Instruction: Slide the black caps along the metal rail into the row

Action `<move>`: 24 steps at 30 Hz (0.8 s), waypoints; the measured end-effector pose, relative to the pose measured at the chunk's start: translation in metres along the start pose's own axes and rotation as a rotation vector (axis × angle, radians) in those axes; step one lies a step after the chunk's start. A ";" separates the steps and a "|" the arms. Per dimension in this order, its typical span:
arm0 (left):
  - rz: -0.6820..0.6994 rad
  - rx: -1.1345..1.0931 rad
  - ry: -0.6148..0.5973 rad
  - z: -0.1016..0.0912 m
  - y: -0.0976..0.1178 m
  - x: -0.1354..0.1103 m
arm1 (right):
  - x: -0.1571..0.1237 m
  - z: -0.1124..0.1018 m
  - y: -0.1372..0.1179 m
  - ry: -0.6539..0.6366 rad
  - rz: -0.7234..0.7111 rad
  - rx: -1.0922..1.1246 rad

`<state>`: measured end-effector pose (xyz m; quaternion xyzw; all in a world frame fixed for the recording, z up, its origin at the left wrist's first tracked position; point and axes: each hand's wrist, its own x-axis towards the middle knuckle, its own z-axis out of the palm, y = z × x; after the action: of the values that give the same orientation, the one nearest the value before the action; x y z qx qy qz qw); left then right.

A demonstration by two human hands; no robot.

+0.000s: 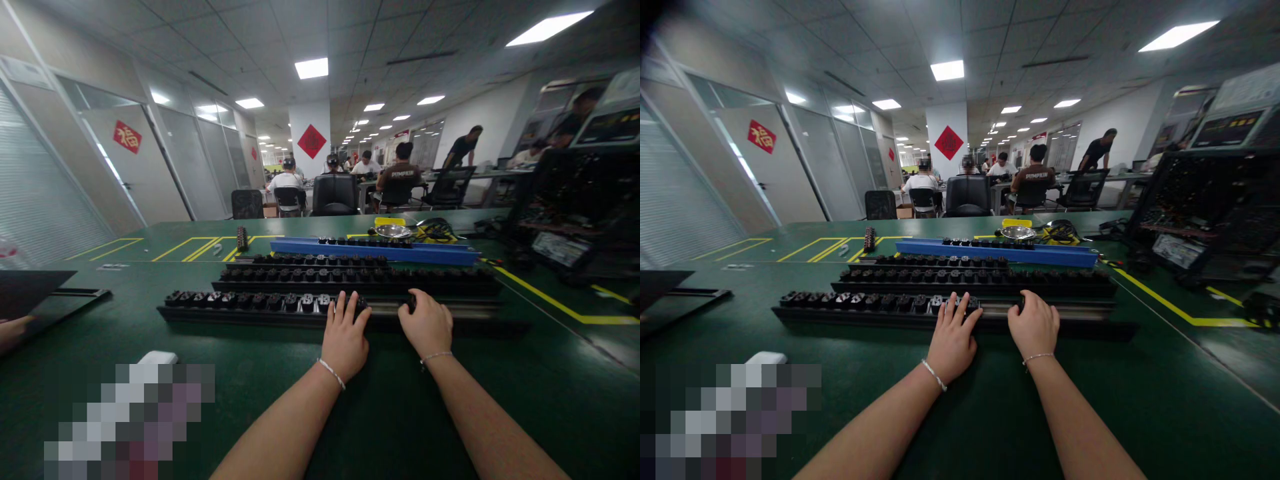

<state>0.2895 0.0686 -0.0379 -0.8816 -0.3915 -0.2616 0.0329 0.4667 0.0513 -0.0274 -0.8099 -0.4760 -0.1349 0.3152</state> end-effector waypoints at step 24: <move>-0.006 -0.045 -0.021 -0.001 0.003 -0.002 | 0.011 -0.016 0.020 -0.131 0.017 -0.112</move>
<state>0.2896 0.0650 -0.0376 -0.8837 -0.3883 -0.2611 0.0082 0.4903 0.0417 -0.0171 -0.8372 -0.4807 -0.1054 0.2387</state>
